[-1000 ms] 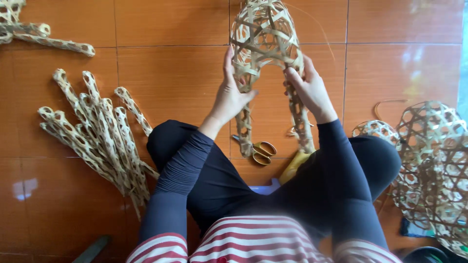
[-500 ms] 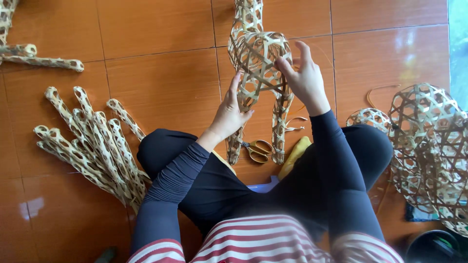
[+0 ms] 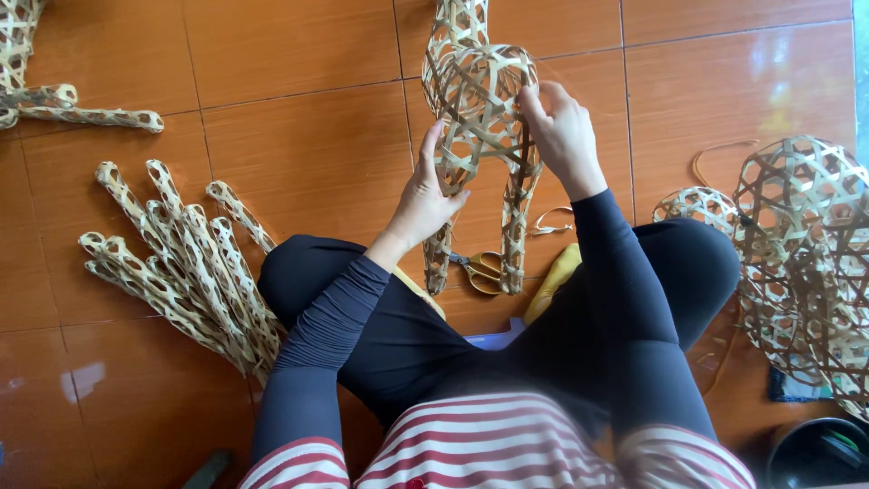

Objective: Weaving and assembling decorative bamboo horse figurines from thin strips.

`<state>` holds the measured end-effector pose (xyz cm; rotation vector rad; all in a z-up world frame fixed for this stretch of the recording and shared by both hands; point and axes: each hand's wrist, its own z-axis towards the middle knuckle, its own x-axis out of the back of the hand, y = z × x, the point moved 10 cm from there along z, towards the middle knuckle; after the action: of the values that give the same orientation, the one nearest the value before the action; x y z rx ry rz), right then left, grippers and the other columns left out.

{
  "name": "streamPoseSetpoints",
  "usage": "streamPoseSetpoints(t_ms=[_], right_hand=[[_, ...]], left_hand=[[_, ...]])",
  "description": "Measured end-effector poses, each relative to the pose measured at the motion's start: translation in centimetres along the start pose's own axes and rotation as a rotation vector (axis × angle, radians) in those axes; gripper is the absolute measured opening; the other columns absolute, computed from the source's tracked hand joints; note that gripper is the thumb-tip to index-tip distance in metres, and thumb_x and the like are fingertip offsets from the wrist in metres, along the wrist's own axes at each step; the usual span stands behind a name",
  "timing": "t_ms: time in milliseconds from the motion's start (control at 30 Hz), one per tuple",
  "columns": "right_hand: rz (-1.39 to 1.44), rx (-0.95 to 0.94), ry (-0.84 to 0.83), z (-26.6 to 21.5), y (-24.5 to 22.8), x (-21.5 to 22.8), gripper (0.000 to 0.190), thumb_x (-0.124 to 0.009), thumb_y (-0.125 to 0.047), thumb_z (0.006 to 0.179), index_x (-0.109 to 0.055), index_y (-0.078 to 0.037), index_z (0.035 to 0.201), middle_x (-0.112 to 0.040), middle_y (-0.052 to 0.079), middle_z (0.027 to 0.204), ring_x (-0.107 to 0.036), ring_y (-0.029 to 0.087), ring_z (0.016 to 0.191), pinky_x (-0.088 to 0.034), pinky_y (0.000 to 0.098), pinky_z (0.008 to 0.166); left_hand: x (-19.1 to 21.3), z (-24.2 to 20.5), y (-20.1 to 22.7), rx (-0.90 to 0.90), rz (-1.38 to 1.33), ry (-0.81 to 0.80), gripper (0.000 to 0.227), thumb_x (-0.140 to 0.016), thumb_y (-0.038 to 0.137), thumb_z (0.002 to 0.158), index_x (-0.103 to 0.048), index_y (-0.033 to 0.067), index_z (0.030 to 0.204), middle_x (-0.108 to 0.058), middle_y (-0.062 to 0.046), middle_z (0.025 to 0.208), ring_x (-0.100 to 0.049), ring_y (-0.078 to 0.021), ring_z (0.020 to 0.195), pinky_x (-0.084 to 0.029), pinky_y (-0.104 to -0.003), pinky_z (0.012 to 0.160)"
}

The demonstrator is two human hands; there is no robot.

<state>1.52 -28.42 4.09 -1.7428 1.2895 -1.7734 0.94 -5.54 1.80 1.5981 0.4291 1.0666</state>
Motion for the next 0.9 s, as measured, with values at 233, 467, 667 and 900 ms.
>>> streamPoseSetpoints(t_ms=[233, 467, 667, 900], right_hand=[[0.052, 0.035, 0.090, 0.5, -1.2, 0.5, 0.049, -0.059, -0.049, 0.101, -0.067, -0.004, 0.119, -0.073, 0.013, 0.074, -0.075, 0.027, 0.075, -0.055, 0.0389, 0.069], [-0.056, 0.118, 0.132, 0.6, -2.2, -0.1, 0.046, -0.061, -0.045, 0.101, -0.066, -0.003, 0.117, -0.073, 0.019, 0.080, -0.073, 0.036, 0.082, -0.055, 0.0429, 0.074], [0.011, 0.098, 0.162, 2.0, 0.4, -0.2, 0.043, -0.065, -0.045, 0.103, -0.069, -0.005, 0.117, -0.074, 0.016, 0.087, -0.073, 0.027, 0.083, -0.055, 0.0396, 0.074], [0.676, 0.039, 0.043, 1.4, 0.7, 3.2, 0.039, -0.061, -0.033, 0.107, -0.060, -0.010, 0.139, -0.062, 0.001, 0.092, -0.047, 0.011, 0.055, -0.034, 0.0238, 0.047]], left_hand=[[0.0, -0.2, -0.5, 0.014, 0.203, -0.001, 0.121, -0.084, 0.004, 0.083, 0.009, 0.0169, 0.161, -0.029, -0.033, 0.159, -0.051, -0.0463, 0.129, -0.055, -0.045, 0.097], [-2.0, -1.3, -5.3, 0.127, 0.503, -0.013, 0.136, -0.084, 0.010, 0.073, 0.022, 0.0143, 0.158, -0.048, -0.037, 0.118, -0.066, -0.0425, 0.084, -0.060, -0.046, 0.066], [-0.7, -0.1, -3.4, 0.254, 0.499, -0.031, 0.132, -0.087, 0.010, 0.077, 0.015, 0.0188, 0.160, -0.052, -0.028, 0.125, -0.067, -0.0414, 0.095, -0.058, -0.047, 0.072], [1.5, 3.4, -4.4, 0.195, -0.294, -0.003, 0.118, -0.082, 0.019, 0.090, 0.010, 0.0139, 0.164, -0.067, -0.014, 0.094, -0.068, -0.0175, 0.089, -0.059, -0.031, 0.094]])
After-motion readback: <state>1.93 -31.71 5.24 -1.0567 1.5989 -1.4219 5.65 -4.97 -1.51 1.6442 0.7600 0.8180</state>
